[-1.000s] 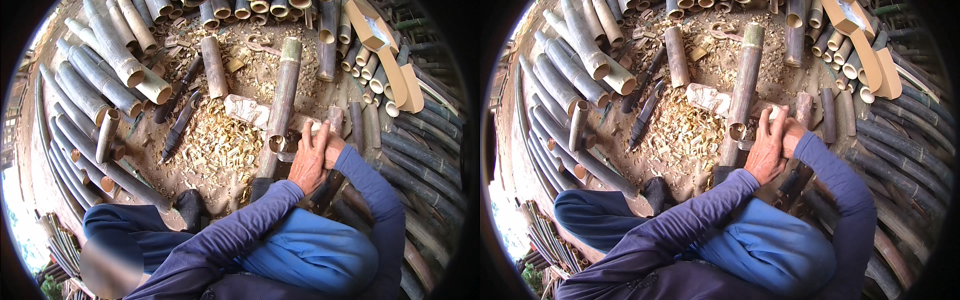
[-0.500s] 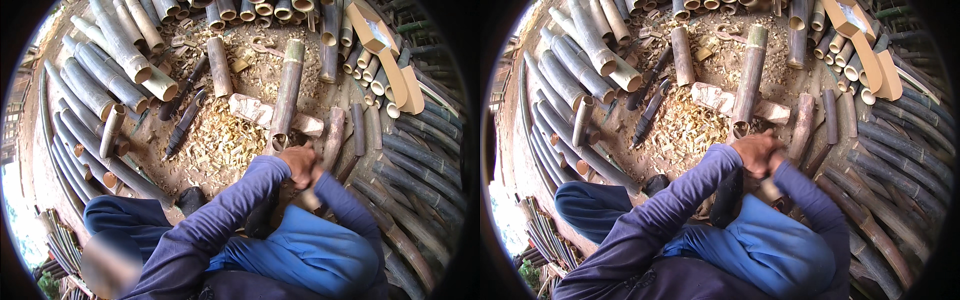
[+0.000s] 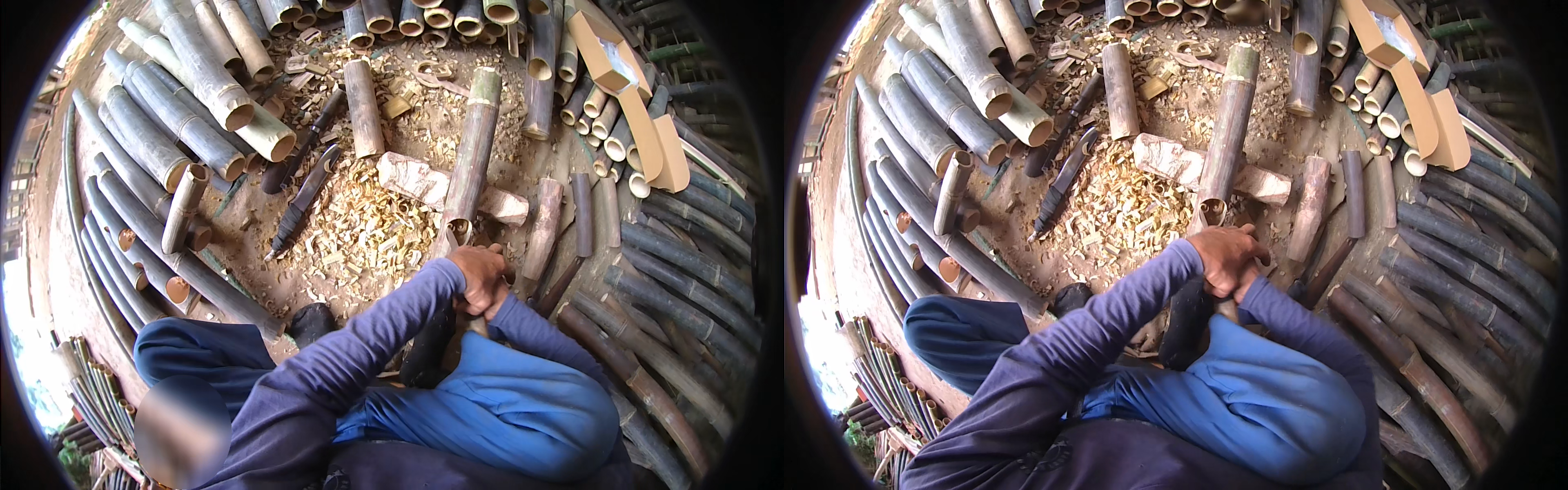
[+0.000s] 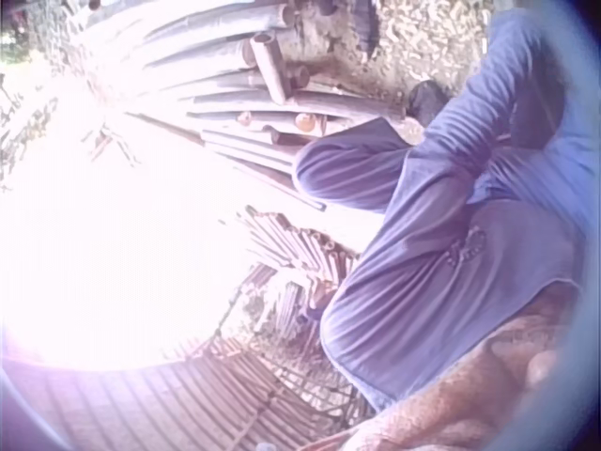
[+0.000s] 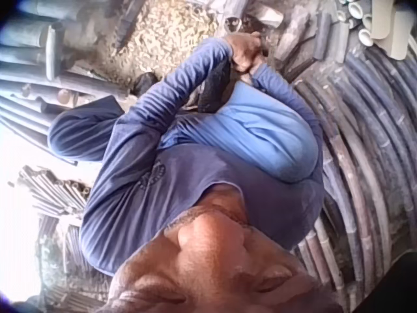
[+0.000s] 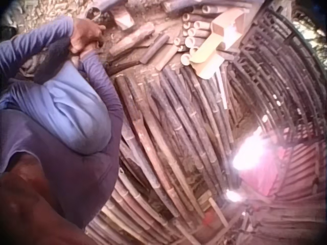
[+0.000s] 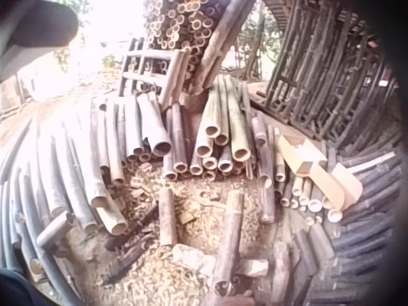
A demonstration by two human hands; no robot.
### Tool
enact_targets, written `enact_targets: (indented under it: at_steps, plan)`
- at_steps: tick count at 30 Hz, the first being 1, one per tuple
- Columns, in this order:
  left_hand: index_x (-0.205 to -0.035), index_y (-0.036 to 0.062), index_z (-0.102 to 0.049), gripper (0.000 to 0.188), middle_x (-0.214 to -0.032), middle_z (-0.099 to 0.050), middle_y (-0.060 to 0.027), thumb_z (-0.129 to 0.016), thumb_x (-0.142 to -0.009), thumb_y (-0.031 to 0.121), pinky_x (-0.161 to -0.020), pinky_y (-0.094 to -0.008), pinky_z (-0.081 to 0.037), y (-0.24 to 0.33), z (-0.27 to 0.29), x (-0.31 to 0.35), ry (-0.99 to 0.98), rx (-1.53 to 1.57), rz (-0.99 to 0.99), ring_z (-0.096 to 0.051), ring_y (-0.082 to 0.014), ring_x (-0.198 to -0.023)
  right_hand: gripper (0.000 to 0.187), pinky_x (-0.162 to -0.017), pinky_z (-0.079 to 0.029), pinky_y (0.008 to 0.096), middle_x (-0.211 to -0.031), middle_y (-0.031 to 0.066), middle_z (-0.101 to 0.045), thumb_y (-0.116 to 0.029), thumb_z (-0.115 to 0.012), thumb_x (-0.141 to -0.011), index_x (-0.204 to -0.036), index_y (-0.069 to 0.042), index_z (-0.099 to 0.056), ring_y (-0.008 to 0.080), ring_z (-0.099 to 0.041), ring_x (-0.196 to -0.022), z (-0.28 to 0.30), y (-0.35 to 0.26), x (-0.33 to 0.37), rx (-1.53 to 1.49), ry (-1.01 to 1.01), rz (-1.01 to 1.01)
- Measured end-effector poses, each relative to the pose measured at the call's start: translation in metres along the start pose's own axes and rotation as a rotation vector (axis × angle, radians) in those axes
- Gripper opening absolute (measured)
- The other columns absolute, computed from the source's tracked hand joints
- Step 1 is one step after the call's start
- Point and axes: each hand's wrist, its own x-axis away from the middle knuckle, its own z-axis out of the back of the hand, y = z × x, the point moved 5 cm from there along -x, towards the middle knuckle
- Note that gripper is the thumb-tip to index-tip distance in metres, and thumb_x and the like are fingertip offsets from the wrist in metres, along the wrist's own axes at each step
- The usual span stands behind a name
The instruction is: The person carves holes into bamboo poles using a knife and assembles them by inserting the ends of other poles into the openings to form a structure.
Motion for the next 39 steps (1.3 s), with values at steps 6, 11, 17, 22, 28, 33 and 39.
enact_targets:
  at_steps: [6,11,17,22,28,33,39]
  plan:
    - [-0.156,0.0034,-0.025,0.101,-0.146,-0.037,-0.0335,-0.080,-0.073,0.024,-0.116,-0.0523,-0.040,0.008,0.027,0.112,0.679,0.283,0.152,-0.039,-0.0483,-0.140,0.034,-0.093,-0.053,0.0386,-0.112,0.0050,-0.068,-0.046,-0.052,-0.107,-0.114,-0.014,-0.061,0.0193,-0.064,-0.107,-0.021,-0.053,0.019,-1.762,-0.060,-0.381]
    - [-0.131,0.0012,-0.046,0.061,-0.088,-0.065,-0.0243,-0.071,-0.080,0.022,-0.076,-0.0538,-0.055,-0.033,-0.049,0.176,0.363,0.247,0.479,-0.069,-0.0467,-0.084,0.029,-0.091,-0.055,0.0425,-0.112,0.0074,-0.068,-0.039,-0.051,-0.109,-0.113,-0.011,-0.060,0.0214,-0.066,-0.105,-0.037,-0.043,0.048,-1.617,-0.216,-0.266]
    - [-0.085,0.0009,-0.063,0.010,-0.071,-0.067,-0.0117,-0.064,-0.087,0.011,-0.051,-0.0406,-0.055,-0.010,0.066,0.144,0.322,-0.619,0.333,-0.070,-0.0264,-0.059,0.036,-0.101,-0.056,0.0443,-0.119,0.0132,-0.071,-0.031,-0.046,-0.111,-0.126,-0.003,-0.063,0.0263,-0.068,-0.108,-0.046,-0.049,0.018,-2.053,-0.342,-0.241]
    - [-0.091,0.0014,-0.077,0.031,-0.082,-0.075,-0.0179,-0.084,-0.074,0.026,-0.068,-0.0422,-0.060,-0.034,0.134,0.108,-0.137,-0.525,0.334,-0.076,-0.0308,-0.077,0.032,-0.099,-0.057,0.0456,-0.111,0.0177,-0.072,-0.025,-0.051,-0.108,-0.119,0.002,-0.064,0.0300,-0.071,-0.104,-0.035,-0.060,-0.002,-2.084,-0.229,-0.292]
    - [-0.097,-0.0028,-0.071,0.042,-0.081,-0.073,-0.0193,-0.088,-0.071,0.026,-0.072,-0.0445,-0.058,-0.085,0.010,0.135,-0.007,0.217,0.504,-0.073,-0.0311,-0.074,0.035,-0.071,-0.064,0.0470,-0.091,0.0204,-0.073,-0.031,-0.055,-0.103,-0.100,0.003,-0.066,0.0334,-0.074,-0.076,-0.033,-0.037,0.008,-1.641,-0.228,-0.480]
    - [-0.106,-0.0134,-0.060,0.059,-0.087,-0.069,-0.0304,-0.086,-0.078,0.031,-0.077,-0.0502,-0.059,-0.030,-0.111,0.091,0.584,0.323,0.584,-0.072,-0.0452,-0.086,0.038,-0.045,-0.056,0.0338,-0.074,0.0132,-0.070,-0.034,-0.056,-0.097,-0.086,0.000,-0.070,0.0207,-0.067,-0.052,0.000,0.008,0.010,-0.987,-0.288,-0.481]
    - [-0.124,-0.0098,-0.052,0.067,-0.103,-0.071,-0.0328,-0.084,-0.082,0.031,-0.093,-0.0480,-0.056,-0.011,-0.115,0.079,0.580,0.589,0.633,-0.071,-0.0454,-0.101,0.038,-0.039,-0.048,0.0319,-0.071,0.0144,-0.067,-0.033,-0.053,-0.092,-0.079,0.000,-0.067,0.0195,-0.062,-0.050,0.008,0.009,0.019,-0.674,-0.119,-0.423]
